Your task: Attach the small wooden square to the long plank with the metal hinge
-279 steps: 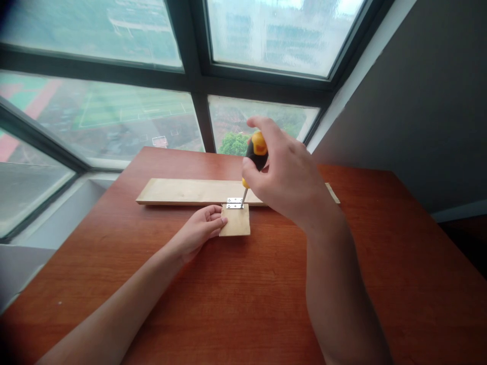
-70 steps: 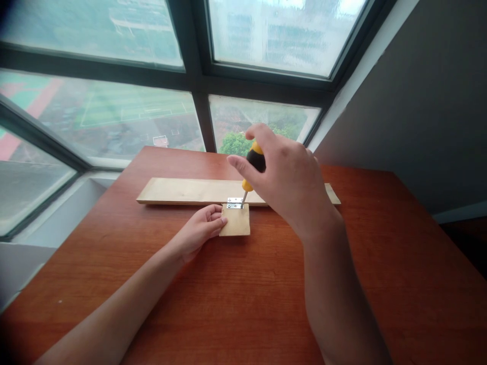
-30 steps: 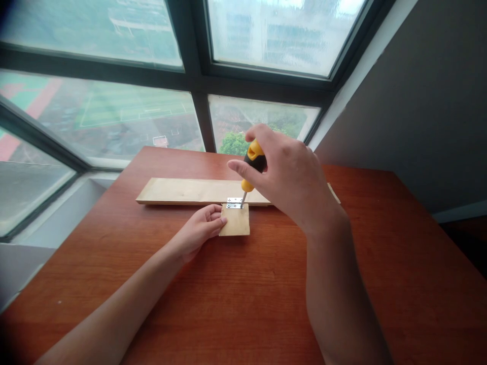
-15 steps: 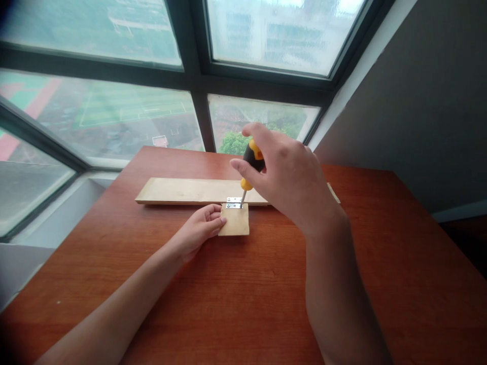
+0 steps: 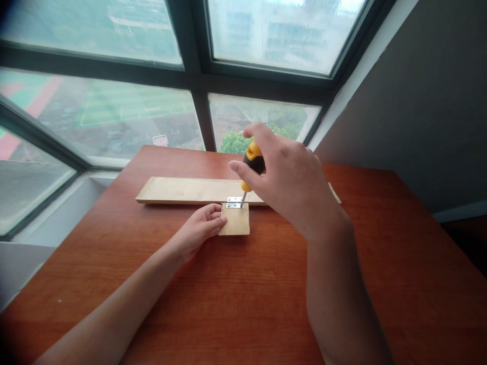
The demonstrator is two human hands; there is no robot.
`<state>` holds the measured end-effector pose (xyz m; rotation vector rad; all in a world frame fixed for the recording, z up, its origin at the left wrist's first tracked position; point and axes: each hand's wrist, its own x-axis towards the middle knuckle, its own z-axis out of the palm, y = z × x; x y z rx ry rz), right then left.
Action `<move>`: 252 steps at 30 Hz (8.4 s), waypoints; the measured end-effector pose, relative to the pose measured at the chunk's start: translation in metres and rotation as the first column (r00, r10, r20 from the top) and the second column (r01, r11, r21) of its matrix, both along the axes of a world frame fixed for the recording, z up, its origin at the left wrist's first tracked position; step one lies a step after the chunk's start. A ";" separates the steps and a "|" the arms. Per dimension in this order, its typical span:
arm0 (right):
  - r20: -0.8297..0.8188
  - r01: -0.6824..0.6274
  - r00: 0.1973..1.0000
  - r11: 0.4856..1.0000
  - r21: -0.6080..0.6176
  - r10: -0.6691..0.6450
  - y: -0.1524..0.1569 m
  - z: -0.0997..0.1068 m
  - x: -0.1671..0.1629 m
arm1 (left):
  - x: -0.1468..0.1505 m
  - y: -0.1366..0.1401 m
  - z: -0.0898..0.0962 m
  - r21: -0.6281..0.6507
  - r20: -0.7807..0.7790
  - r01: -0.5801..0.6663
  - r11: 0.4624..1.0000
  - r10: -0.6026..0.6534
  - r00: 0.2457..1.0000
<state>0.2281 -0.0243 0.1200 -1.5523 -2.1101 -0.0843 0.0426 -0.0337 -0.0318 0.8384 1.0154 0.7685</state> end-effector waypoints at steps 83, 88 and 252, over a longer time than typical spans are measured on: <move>-0.138 -0.204 0.973 0.970 -0.129 0.186 -0.001 0.003 0.006 | 0.002 0.000 0.001 -0.016 -0.001 -0.031 0.999 0.031 1.000; -0.023 -0.075 0.997 0.997 -0.018 0.074 0.002 0.000 0.003 | 0.002 0.000 0.003 -0.011 -0.016 -0.019 1.000 0.019 1.000; 0.067 0.095 0.993 0.991 0.097 -0.102 0.004 -0.006 -0.010 | -0.001 0.000 0.001 -0.020 0.055 0.003 1.000 -0.002 0.999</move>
